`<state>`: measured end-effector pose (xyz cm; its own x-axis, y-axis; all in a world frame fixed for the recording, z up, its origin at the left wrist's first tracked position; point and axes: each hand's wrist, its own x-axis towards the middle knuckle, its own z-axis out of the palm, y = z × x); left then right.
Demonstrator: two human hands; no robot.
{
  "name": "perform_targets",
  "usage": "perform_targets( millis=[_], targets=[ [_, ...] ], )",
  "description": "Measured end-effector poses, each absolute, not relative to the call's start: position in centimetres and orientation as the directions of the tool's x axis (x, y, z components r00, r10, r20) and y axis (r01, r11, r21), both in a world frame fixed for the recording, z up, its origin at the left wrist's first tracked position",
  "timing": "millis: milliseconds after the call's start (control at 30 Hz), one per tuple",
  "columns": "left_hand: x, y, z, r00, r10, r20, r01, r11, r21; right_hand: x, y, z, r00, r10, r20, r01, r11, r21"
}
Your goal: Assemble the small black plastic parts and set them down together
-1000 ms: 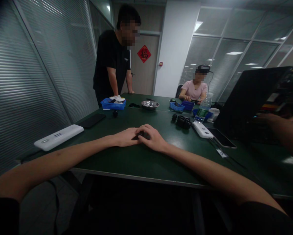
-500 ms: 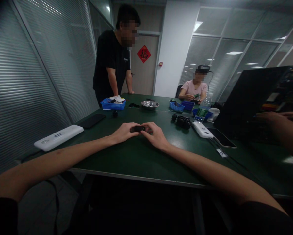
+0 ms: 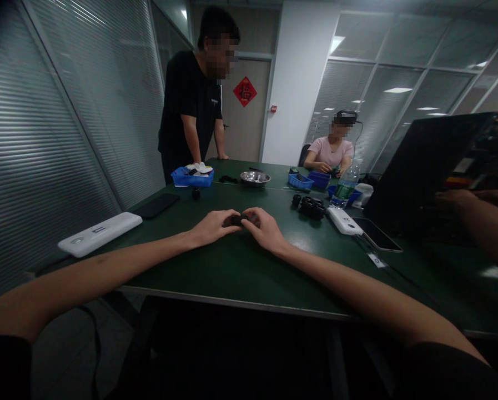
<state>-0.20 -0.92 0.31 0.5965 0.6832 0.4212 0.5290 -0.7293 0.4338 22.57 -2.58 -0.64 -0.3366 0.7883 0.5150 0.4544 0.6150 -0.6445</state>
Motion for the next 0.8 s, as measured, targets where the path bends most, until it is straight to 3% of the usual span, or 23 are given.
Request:
perform_targets(
  millis=[333, 567, 800],
  targets=[
    [-0.12, -1.26, 0.60, 0.564, 0.719, 0.406, 0.615, -0.694, 0.375, 22.68, -2.40, -0.53, -0.305, 0.842, 0.445, 0.425, 0.539, -0.727],
    [-0.29, -1.07, 0.47, 0.562, 0.739, 0.370, 0.632, -0.673, 0.384, 22.62, -2.47, -0.63, -0.352, 0.780, 0.518, 0.390, 0.625, -0.676],
    [-0.08, -1.18, 0.38, 0.549, 0.743, 0.383, 0.606, -0.669, 0.430, 22.64, -2.09, -0.82, -0.279, 0.820, 0.500, 0.466, 0.571, -0.676]
  ],
)
